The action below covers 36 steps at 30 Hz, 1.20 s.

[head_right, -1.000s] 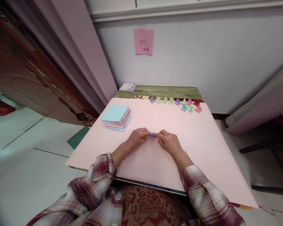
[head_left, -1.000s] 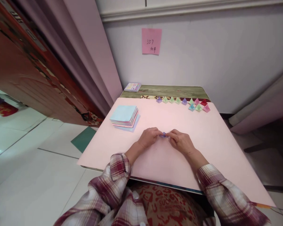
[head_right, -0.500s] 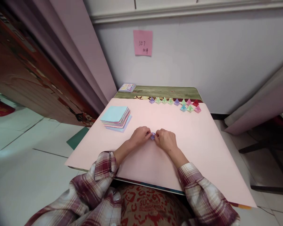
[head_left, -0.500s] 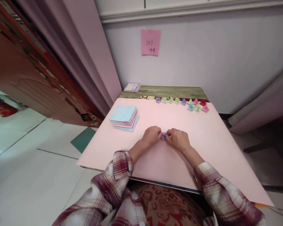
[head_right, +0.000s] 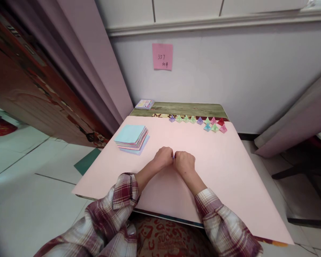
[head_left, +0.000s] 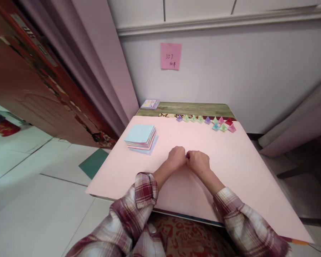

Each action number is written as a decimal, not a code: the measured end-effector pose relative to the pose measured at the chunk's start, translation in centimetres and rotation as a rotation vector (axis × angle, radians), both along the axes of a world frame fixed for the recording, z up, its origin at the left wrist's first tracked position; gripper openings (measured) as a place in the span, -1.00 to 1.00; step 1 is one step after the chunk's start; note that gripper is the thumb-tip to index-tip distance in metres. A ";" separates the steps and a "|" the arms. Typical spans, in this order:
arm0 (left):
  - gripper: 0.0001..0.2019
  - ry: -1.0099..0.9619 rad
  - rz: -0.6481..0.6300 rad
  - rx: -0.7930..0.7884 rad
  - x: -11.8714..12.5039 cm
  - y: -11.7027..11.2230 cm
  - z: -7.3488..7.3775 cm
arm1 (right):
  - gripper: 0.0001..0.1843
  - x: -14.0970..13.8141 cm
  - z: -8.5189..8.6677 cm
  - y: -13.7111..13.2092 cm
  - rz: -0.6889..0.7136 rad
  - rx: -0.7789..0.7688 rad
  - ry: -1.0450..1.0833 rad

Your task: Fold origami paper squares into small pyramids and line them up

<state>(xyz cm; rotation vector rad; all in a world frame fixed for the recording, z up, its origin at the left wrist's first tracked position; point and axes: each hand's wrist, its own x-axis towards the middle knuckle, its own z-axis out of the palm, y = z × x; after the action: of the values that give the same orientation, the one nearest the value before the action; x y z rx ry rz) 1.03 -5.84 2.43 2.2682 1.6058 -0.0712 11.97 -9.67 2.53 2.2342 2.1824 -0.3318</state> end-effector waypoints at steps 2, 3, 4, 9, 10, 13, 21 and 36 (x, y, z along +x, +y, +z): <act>-0.76 0.021 0.013 -0.009 0.4 0.0 0.2 | -0.73 0.0 -0.2 -0.1 0.006 0.001 -0.002; -0.76 0.031 0.019 -0.011 0.5 0.0 0.2 | -0.74 0.0 -0.3 -0.2 0.011 0.003 -0.001; -0.76 0.042 0.027 -0.011 0.7 0.1 0.2 | -0.74 0.0 -0.4 -0.2 0.015 0.010 0.003; -0.76 0.085 0.054 0.009 1.2 0.1 0.4 | -0.76 0.2 -0.7 -0.4 -0.011 0.030 0.048; -0.76 0.090 0.056 0.012 1.2 0.1 0.5 | -0.75 0.2 -0.7 -0.3 -0.018 0.029 0.058; -0.78 0.094 0.055 0.018 1.2 -0.1 0.7 | -0.73 0.3 -0.8 -0.2 -0.026 0.029 0.078; -0.81 0.077 0.054 0.041 1.0 -0.1 0.3 | -0.71 0.5 -0.7 -0.4 -0.012 0.035 0.136; -0.77 -0.214 -0.288 0.075 0.9 0.9 -0.1 | -0.77 6.3 0.0 -0.8 -0.281 0.169 0.415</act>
<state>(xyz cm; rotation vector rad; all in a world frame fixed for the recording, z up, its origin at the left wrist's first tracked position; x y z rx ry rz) 1.91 -4.94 2.31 2.4545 1.1879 0.1560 18.31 -10.49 2.49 2.7902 2.1273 -0.6961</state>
